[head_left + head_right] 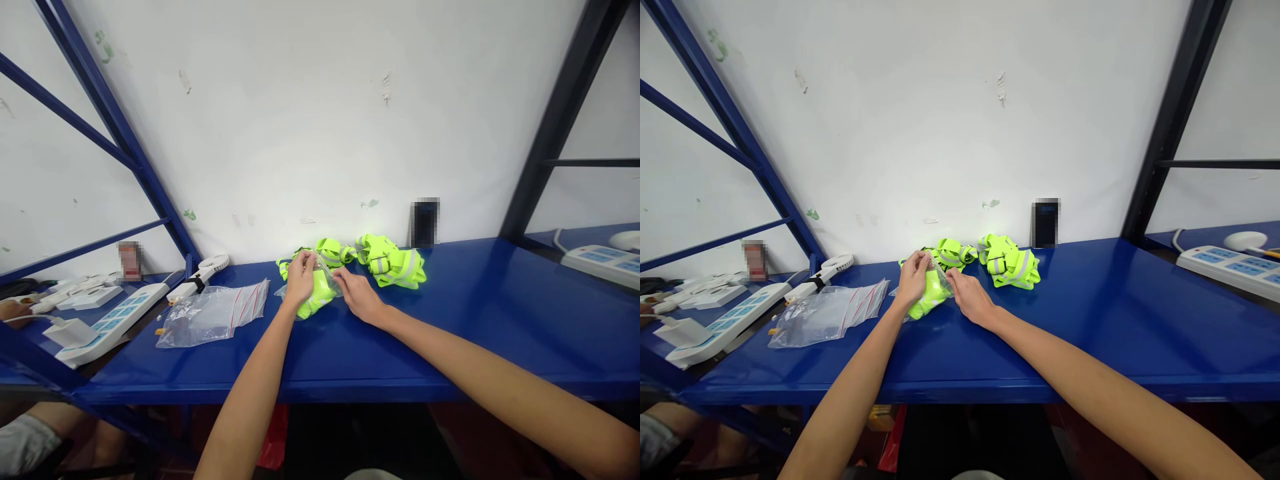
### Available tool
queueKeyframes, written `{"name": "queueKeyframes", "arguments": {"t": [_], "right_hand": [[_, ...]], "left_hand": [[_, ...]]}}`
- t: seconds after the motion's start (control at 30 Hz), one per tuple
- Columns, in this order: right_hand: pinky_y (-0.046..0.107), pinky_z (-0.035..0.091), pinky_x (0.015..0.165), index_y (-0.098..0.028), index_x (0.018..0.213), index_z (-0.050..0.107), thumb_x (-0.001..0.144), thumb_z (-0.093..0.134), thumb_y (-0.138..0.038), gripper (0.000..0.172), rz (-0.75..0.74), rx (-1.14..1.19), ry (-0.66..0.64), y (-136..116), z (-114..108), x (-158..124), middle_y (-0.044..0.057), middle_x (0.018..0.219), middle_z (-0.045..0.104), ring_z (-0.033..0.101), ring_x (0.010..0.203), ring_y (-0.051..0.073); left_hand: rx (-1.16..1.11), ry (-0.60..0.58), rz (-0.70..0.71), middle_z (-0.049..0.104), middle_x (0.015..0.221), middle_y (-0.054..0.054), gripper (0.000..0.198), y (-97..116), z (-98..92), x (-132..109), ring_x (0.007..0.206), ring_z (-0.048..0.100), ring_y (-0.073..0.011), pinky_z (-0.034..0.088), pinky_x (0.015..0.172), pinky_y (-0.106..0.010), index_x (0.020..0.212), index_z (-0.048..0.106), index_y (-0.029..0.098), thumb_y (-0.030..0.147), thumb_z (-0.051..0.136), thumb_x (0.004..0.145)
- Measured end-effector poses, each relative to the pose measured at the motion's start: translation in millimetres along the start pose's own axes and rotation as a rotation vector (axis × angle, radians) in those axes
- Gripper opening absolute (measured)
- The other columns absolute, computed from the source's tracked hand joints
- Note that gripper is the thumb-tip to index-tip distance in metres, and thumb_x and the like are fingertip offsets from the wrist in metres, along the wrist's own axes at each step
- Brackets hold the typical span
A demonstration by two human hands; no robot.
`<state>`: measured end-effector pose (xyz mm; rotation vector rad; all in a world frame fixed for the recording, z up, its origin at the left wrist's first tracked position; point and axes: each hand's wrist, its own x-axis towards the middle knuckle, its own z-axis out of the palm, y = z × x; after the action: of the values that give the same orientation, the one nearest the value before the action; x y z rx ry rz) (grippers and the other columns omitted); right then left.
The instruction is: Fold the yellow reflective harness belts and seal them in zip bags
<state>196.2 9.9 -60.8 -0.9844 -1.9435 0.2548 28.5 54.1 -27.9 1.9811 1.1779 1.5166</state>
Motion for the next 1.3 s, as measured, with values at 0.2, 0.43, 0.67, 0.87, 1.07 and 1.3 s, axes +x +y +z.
{"name": "queueKeyframes", "arguments": {"t": [0.2,0.43,0.67,0.87,1.07,1.3], "right_hand": [[0.027,0.038,0.062,-0.020,0.101,0.065,0.094,0.044,-0.035,0.026,0.023,0.049,0.078,2.4,3.2,-1.0,0.004,0.071,0.063,0.053,0.057,0.017],[0.026,0.038,0.060,-0.020,0.097,0.062,0.094,0.044,-0.044,0.030,0.083,0.057,0.041,-3.8,-5.6,0.6,0.000,0.063,0.058,0.053,0.057,0.016],[0.026,0.031,0.057,-0.021,0.092,0.055,0.098,0.033,-0.047,0.034,0.201,-0.159,0.064,-5.9,5.6,8.6,0.000,0.063,0.057,0.056,0.059,0.019],[0.026,0.035,0.059,-0.021,0.094,0.055,0.100,0.030,-0.036,0.030,0.102,-0.039,0.115,0.5,12.9,8.3,0.002,0.069,0.061,0.057,0.057,0.018],[0.025,0.037,0.059,-0.021,0.101,0.058,0.099,0.033,-0.035,0.029,0.040,0.092,0.180,-6.7,12.1,4.4,0.000,0.073,0.063,0.054,0.056,0.015],[0.025,0.040,0.066,-0.021,0.105,0.059,0.098,0.035,-0.035,0.029,-0.001,0.066,0.286,-11.9,10.4,31.5,0.002,0.081,0.064,0.056,0.065,0.016]], "left_hand": [[-0.052,-0.032,0.002,0.061,0.073,-0.001,0.023,-0.2,-0.8,-0.2,0.072,0.059,-0.0139,0.047,0.074,-0.027,0.086,0.055,0.018,0.037,0.043,0.093],[-0.017,-0.001,0.023,0.061,0.073,-0.001,0.023,1.7,3.1,-2.7,0.070,0.059,-0.0142,0.045,0.070,-0.026,0.087,0.055,0.018,0.037,0.043,0.093],[-0.068,-0.156,0.100,0.061,0.081,-0.002,0.025,5.7,15.1,-8.0,0.073,0.057,-0.0131,0.045,0.071,-0.024,0.087,0.055,0.017,0.038,0.044,0.094],[0.072,-0.189,0.163,0.057,0.076,0.000,0.025,10.5,12.8,-10.4,0.069,0.052,-0.0127,0.042,0.069,-0.025,0.086,0.052,0.019,0.037,0.039,0.096],[0.120,-0.095,0.293,0.059,0.083,-0.002,0.022,21.3,9.4,-16.8,0.077,0.055,-0.0141,0.043,0.074,-0.026,0.089,0.054,0.019,0.032,0.038,0.096],[0.257,0.430,0.549,0.050,0.097,-0.010,0.018,24.1,-2.7,-20.2,0.097,0.050,-0.0211,0.041,0.089,-0.037,0.090,0.052,0.016,0.026,0.038,0.093]]}}
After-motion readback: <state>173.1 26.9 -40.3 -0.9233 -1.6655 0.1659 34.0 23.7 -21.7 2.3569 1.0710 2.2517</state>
